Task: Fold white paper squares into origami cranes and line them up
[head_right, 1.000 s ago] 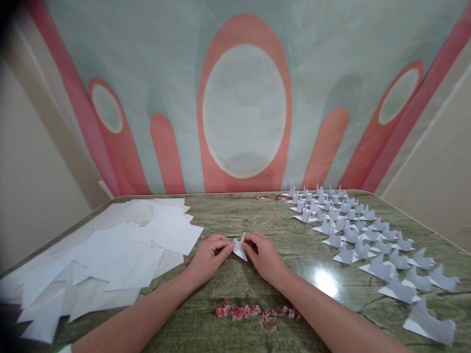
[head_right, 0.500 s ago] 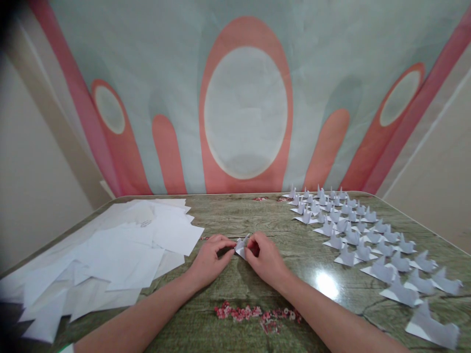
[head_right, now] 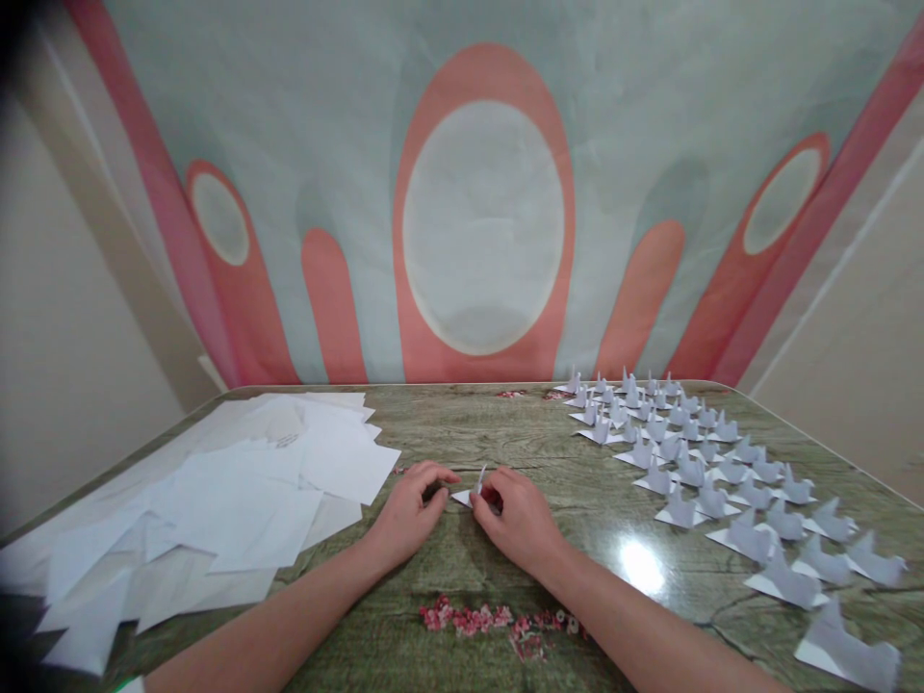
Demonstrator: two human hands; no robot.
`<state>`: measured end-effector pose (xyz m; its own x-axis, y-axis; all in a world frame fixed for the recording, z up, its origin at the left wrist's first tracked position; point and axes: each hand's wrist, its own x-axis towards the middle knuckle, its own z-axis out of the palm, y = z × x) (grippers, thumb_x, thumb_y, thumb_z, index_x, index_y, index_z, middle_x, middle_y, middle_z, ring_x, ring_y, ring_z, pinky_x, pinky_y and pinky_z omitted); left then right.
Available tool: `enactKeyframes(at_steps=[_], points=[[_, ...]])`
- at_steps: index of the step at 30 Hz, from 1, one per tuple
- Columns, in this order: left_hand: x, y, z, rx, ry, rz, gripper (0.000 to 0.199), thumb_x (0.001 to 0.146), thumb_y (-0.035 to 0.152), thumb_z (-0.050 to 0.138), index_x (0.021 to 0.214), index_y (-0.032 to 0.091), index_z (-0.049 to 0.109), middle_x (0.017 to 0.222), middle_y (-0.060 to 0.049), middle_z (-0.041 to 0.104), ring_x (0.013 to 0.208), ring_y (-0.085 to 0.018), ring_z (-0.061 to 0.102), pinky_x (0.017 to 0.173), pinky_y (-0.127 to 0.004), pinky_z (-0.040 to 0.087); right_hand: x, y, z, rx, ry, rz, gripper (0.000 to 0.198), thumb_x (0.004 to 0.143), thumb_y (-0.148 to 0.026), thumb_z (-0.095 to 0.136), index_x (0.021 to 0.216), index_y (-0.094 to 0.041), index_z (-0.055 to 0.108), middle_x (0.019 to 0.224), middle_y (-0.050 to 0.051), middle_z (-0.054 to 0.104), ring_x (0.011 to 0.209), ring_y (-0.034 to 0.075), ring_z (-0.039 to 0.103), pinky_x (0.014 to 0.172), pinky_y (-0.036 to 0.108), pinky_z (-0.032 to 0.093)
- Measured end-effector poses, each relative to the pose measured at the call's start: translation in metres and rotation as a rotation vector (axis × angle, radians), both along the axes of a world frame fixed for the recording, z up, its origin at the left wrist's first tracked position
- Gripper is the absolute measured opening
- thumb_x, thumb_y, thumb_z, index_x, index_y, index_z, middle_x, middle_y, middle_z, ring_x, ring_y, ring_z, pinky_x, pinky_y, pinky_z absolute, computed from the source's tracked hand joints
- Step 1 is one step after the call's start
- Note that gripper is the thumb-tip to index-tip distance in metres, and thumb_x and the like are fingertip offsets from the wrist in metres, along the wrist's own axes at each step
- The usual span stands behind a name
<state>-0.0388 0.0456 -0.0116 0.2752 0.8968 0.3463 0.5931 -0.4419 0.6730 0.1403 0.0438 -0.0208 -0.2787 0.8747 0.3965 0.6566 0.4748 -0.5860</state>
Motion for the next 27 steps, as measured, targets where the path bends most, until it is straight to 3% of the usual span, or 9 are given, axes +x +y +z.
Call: enactKeyframes(at_steps=[3,6,11,16,23,27], points=[[-0.002,0.006,-0.006,-0.059,-0.188,0.079,0.018,0.078,0.014,0.048,0.094,0.017,0.056,0.092,-0.005,0.061,0.088,-0.017,0.056,0.081,-0.032,0.044,0.002,0.001,0.000,-0.020,0.079,-0.048,0.023,0.081,-0.030,0.049,0.061,-0.019,0.050,0.060,0.000,0.049,0.057,0.014,0.045,0.055,0.025,0.033],[-0.002,0.008,-0.005,-0.178,-0.353,0.056,0.019,0.081,0.023,0.049,0.097,0.015,0.055,0.092,-0.006,0.064,0.083,-0.017,0.060,0.078,-0.031,0.047,0.005,0.004,0.001,-0.095,0.252,-0.061,0.026,0.082,-0.037,0.048,0.063,-0.018,0.051,0.058,-0.002,0.046,0.055,0.013,0.043,0.052,0.024,0.032],[0.004,-0.004,0.007,-0.361,-0.428,0.014,0.029,0.077,0.036,0.057,0.096,0.016,0.065,0.085,-0.005,0.069,0.078,-0.019,0.063,0.074,-0.030,0.048,0.007,0.006,0.003,-0.322,0.524,0.067,0.032,0.080,-0.047,0.049,0.068,-0.018,0.053,0.057,-0.004,0.044,0.053,0.011,0.040,0.050,0.022,0.031],[0.012,-0.015,0.012,-0.371,-0.524,-0.065,0.028,0.077,0.035,0.058,0.097,0.018,0.067,0.096,-0.004,0.068,0.090,-0.020,0.060,0.082,-0.030,0.045,0.002,0.001,0.004,-0.372,0.537,0.193,0.028,0.080,-0.043,0.050,0.071,-0.017,0.055,0.063,-0.002,0.052,0.058,0.011,0.044,0.053,0.022,0.034],[0.014,-0.014,0.007,-0.370,-0.513,0.058,0.027,0.074,0.039,0.061,0.072,0.013,0.066,0.066,-0.002,0.064,0.064,-0.014,0.056,0.063,-0.024,0.043,0.001,-0.002,0.004,-0.344,0.486,0.237,0.023,0.081,-0.037,0.051,0.074,-0.016,0.057,0.072,0.000,0.058,0.066,0.014,0.050,0.062,0.024,0.039],[0.014,-0.014,0.006,-0.321,-0.449,0.059,0.027,0.076,0.038,0.058,0.068,0.013,0.061,0.061,0.000,0.058,0.059,-0.012,0.051,0.056,-0.022,0.039,0.001,-0.004,0.006,-0.343,0.479,0.251,0.022,0.082,-0.035,0.051,0.074,-0.016,0.058,0.072,0.001,0.059,0.066,0.013,0.050,0.062,0.024,0.038]])
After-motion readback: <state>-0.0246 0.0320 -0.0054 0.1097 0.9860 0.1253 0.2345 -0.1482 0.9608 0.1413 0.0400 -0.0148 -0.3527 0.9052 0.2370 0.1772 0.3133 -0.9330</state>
